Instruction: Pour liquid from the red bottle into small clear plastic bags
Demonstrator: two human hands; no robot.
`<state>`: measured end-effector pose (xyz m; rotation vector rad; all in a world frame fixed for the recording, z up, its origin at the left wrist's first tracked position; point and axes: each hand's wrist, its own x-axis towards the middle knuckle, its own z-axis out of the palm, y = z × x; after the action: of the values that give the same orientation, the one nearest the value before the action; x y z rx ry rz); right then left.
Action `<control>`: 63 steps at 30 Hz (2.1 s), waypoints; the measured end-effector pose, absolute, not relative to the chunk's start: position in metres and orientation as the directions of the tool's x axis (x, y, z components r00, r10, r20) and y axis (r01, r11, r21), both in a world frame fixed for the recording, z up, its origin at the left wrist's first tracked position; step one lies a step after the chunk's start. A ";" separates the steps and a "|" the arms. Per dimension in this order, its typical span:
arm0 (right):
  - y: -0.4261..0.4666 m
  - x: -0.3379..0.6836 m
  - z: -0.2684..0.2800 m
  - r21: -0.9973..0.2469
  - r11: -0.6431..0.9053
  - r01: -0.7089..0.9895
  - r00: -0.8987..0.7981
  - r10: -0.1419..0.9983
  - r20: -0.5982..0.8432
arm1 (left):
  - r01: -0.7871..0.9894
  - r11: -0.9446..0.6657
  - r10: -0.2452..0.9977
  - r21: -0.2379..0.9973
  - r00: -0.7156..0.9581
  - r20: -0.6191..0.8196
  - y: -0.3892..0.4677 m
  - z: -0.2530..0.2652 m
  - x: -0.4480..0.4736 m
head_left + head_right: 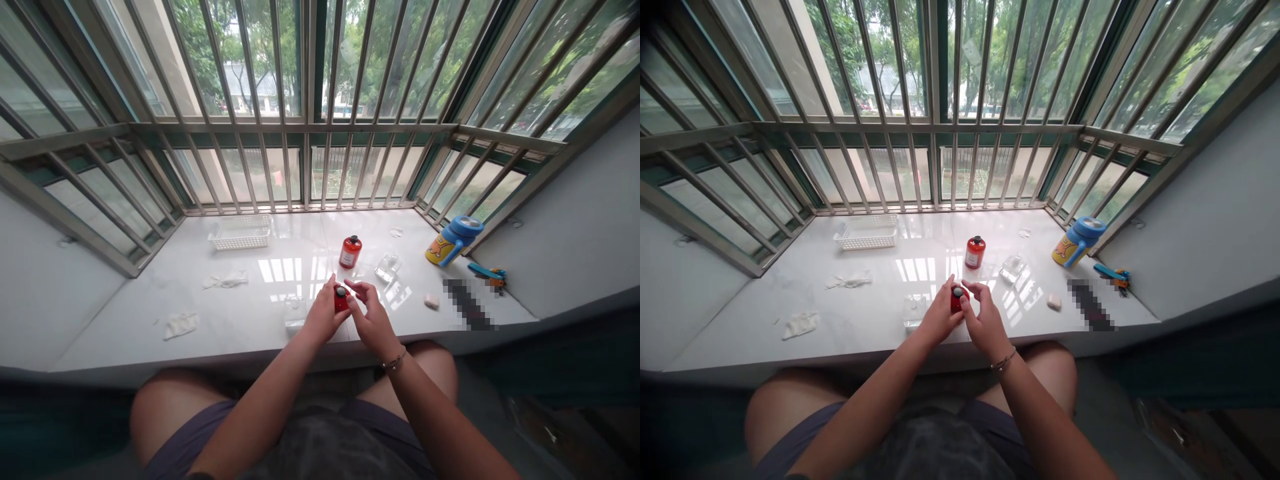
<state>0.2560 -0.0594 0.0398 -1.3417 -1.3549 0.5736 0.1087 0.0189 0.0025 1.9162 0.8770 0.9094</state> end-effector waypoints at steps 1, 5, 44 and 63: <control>-0.059 0.256 0.038 -0.906 0.237 0.352 0.218 0.920 0.325 | 0.235 -0.422 0.827 0.876 0.497 0.265 0.019 0.002 0.109; -0.061 0.260 0.032 -0.932 0.183 0.314 0.277 0.921 0.274 | 0.240 -0.434 0.828 0.868 0.485 0.280 0.019 0.003 0.109; -0.081 0.268 0.039 -0.429 0.308 0.849 0.002 0.811 0.586 | 0.236 -0.440 0.841 0.867 0.446 0.306 0.018 -0.006 0.110; -0.076 0.268 0.041 -0.509 0.315 0.801 0.052 0.810 0.584 | 0.128 -0.267 0.921 0.955 0.326 0.213 0.008 -0.014 0.111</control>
<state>0.2680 -0.0764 0.0407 -1.4610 -1.7195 0.0133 0.1109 0.0085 -0.0135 1.6486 0.9624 1.0545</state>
